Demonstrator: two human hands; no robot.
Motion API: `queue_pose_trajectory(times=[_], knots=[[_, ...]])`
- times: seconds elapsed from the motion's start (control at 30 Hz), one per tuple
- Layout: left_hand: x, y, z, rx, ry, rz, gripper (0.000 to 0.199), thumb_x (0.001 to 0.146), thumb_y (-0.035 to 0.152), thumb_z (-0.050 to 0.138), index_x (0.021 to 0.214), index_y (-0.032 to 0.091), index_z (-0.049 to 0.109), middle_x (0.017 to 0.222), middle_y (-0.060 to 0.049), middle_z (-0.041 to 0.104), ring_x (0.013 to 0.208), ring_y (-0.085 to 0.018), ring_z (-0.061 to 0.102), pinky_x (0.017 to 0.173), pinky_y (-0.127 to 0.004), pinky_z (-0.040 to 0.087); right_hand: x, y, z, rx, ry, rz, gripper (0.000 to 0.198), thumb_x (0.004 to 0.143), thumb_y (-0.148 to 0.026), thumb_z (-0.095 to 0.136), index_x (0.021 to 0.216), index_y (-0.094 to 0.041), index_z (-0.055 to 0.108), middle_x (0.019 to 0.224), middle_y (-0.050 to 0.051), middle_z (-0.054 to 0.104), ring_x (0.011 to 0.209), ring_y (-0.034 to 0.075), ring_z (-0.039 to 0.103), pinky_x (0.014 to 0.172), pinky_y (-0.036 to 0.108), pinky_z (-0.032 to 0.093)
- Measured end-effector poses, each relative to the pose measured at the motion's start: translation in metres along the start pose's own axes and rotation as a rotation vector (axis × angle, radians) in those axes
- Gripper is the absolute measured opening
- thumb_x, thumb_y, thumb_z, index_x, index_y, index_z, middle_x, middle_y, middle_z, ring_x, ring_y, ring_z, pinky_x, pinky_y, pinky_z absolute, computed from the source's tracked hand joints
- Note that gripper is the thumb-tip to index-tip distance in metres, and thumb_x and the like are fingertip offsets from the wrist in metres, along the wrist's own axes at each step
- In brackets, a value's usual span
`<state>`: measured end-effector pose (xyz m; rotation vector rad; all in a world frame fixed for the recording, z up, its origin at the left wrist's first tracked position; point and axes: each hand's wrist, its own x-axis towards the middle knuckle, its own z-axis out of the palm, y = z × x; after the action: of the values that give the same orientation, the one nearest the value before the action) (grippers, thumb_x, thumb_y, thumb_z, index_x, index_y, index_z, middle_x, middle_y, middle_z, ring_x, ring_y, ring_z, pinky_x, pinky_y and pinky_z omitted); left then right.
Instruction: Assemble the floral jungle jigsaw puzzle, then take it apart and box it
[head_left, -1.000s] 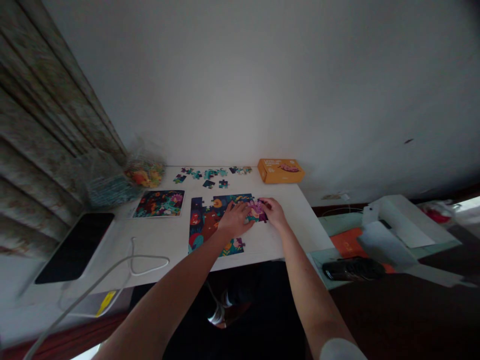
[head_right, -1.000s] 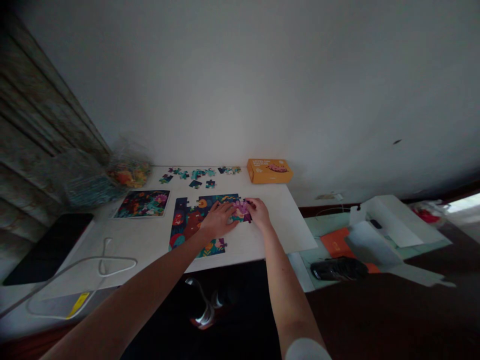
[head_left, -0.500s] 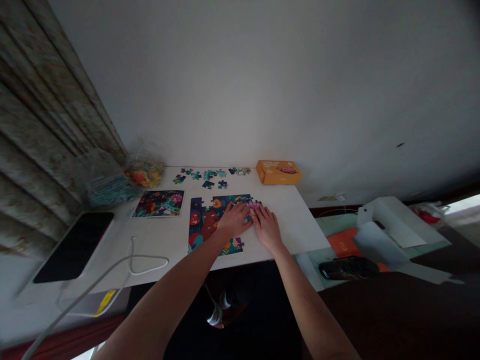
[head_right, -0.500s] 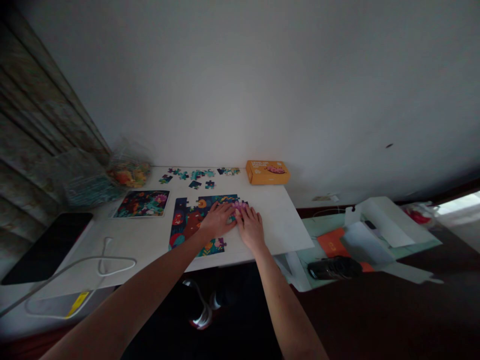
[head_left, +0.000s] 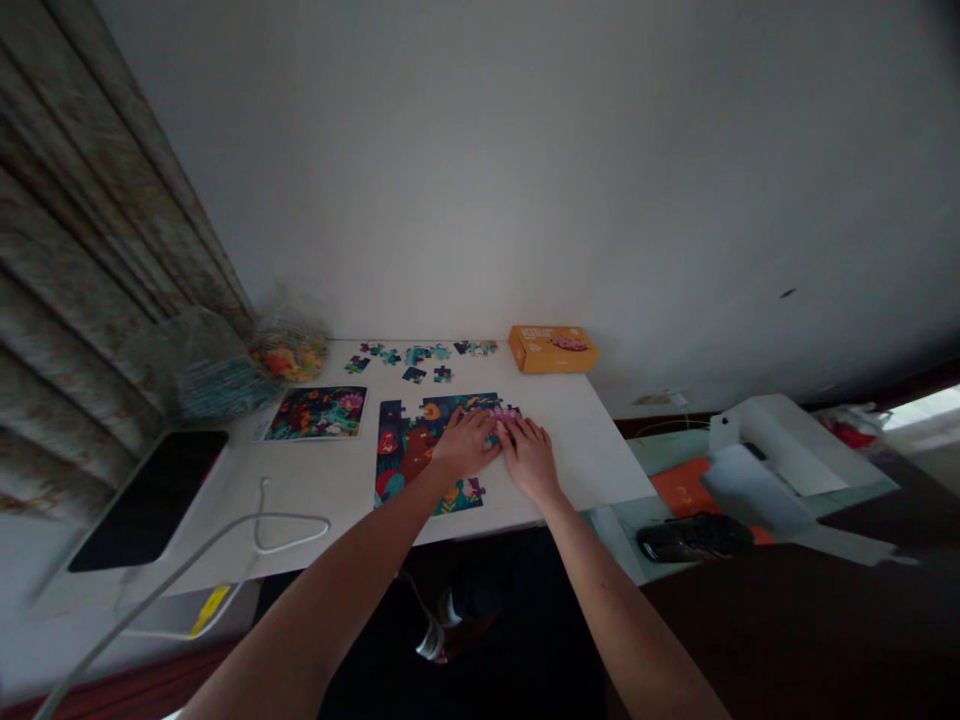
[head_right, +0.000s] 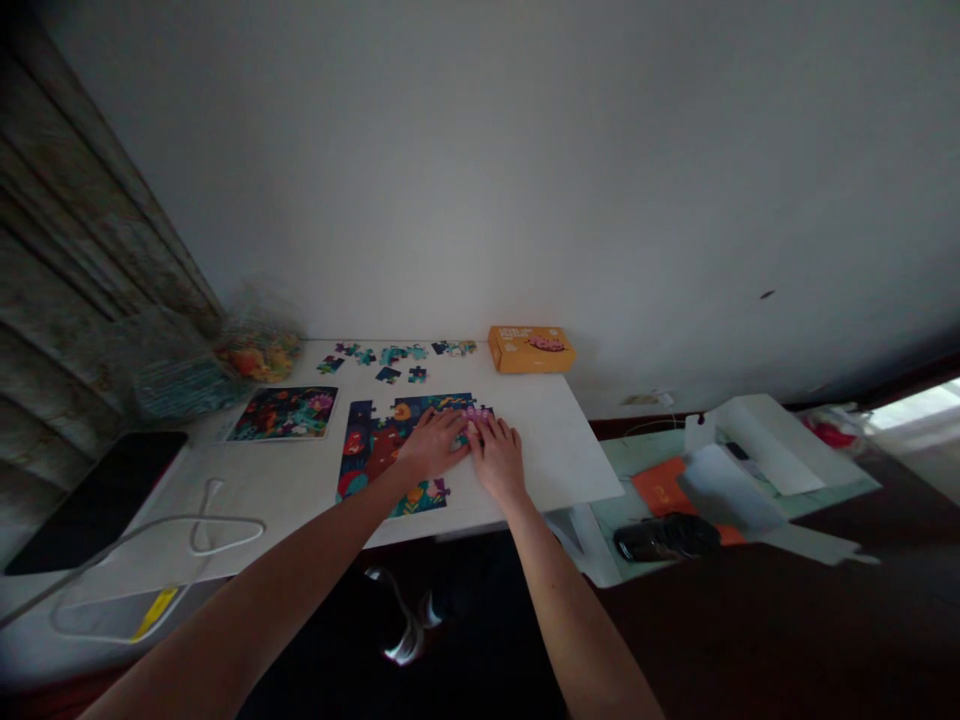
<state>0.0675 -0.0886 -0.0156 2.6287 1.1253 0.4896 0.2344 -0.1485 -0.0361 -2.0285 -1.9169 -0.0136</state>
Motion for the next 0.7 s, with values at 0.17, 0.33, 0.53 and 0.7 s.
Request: queue_pose_trajectory(times=[0.17, 0.33, 0.53, 0.7], knots=[[0.006, -0.011, 0.007, -0.107, 0.011, -0.035, 0.037, 0.098, 0.038, 0.055, 0.132, 0.027, 0.067, 0.146, -0.007, 0.062, 0.138, -0.025, 0.054, 0.125, -0.053, 0.027, 0.001, 0.002, 0.002, 0.031, 0.077, -0.032, 0.043, 0.108, -0.038, 0.040, 0.136, -0.020, 0.067, 0.147, 0.014, 0.060, 0.136, 0.033, 0.052, 0.113, 0.052, 0.037], [0.018, -0.031, -0.001, -0.157, 0.091, -0.064, 0.030, 0.098, 0.031, 0.056, 0.120, 0.023, 0.074, 0.131, -0.009, 0.071, 0.124, -0.024, 0.063, 0.114, -0.041, 0.045, 0.002, 0.003, 0.005, 0.074, 0.115, -0.052, 0.043, 0.107, -0.038, 0.039, 0.131, -0.019, 0.069, 0.141, 0.017, 0.064, 0.131, 0.033, 0.056, 0.111, 0.054, 0.039], [0.045, -0.080, -0.030, 0.069, 0.117, -0.282, 0.039, 0.094, 0.017, 0.056, 0.131, 0.015, 0.065, 0.146, -0.017, 0.059, 0.137, -0.029, 0.054, 0.117, -0.044, 0.040, 0.003, 0.003, 0.006, 0.090, 0.106, -0.036, 0.039, 0.105, -0.034, 0.044, 0.131, -0.020, 0.069, 0.141, 0.017, 0.064, 0.132, 0.034, 0.056, 0.112, 0.056, 0.039], [0.060, -0.112, -0.039, 0.075, 0.002, -0.369, 0.046, 0.096, 0.019, 0.056, 0.141, 0.018, 0.056, 0.152, -0.016, 0.054, 0.144, -0.028, 0.046, 0.120, -0.043, 0.034, 0.003, 0.001, 0.004, 0.100, 0.103, -0.022, 0.036, 0.103, -0.032, 0.046, 0.130, -0.022, 0.069, 0.141, 0.015, 0.064, 0.132, 0.032, 0.056, 0.112, 0.056, 0.039]])
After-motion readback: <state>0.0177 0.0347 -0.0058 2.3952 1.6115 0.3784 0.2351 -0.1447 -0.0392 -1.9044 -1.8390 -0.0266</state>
